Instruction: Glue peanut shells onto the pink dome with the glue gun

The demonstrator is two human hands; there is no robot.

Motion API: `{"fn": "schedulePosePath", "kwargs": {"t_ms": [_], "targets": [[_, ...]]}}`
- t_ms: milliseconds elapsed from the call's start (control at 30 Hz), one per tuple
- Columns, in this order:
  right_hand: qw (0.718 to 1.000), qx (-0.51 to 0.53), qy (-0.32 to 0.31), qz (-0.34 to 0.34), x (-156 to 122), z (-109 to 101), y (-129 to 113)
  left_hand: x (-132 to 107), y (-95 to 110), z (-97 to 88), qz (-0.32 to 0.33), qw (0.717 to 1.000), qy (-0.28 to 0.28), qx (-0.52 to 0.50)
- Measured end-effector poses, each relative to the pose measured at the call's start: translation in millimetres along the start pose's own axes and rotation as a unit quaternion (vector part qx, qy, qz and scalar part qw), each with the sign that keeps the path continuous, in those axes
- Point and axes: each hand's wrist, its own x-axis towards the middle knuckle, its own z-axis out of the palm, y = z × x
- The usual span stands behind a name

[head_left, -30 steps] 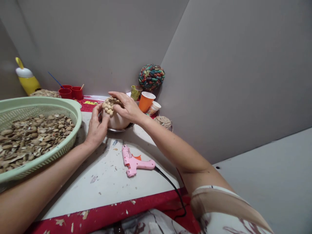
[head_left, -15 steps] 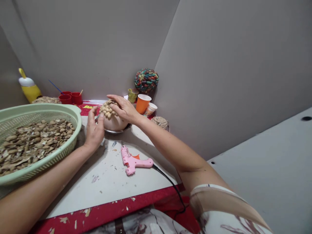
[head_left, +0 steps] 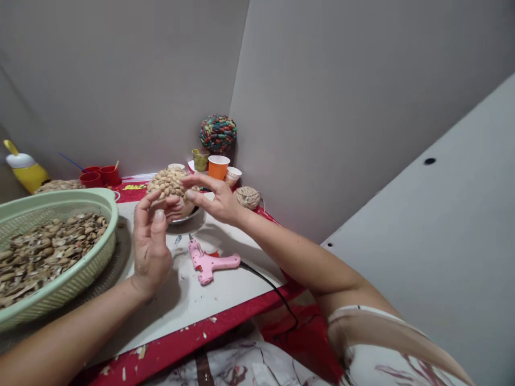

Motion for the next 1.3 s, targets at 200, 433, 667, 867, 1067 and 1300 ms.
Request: {"fn": "schedulePosePath", "kwargs": {"t_ms": [200, 433, 667, 867, 1067, 1300], "targets": [[1.000, -0.025, 0.001, -0.005, -29, 4, -12, -10, 8, 6.4, -0.123, 0.985, -0.042, -0.113], [0.995, 0.036, -0.018, 0.088, -48, -2, -23, -22, 16, 9.5, -0.163, 0.978, -0.086, -0.099], [0.990, 0.072, 0.053, 0.106, -61, -13, -20, -23, 13, 9.0, -0.061, 0.994, -0.087, -0.026], [0.982, -0.029, -0.104, 0.157, -86, -28, -6, -4, -12, 0.3, -0.022, 0.998, -0.040, 0.048], [0.913, -0.220, -0.316, 0.132, -106, -20, -21, -2, -22, -3.3, 0.001, 0.996, -0.041, 0.081], [0.916, -0.224, -0.299, 0.145, -114, -9, -14, -19, -16, -8.4, 0.029, 0.980, -0.121, 0.156]]}}
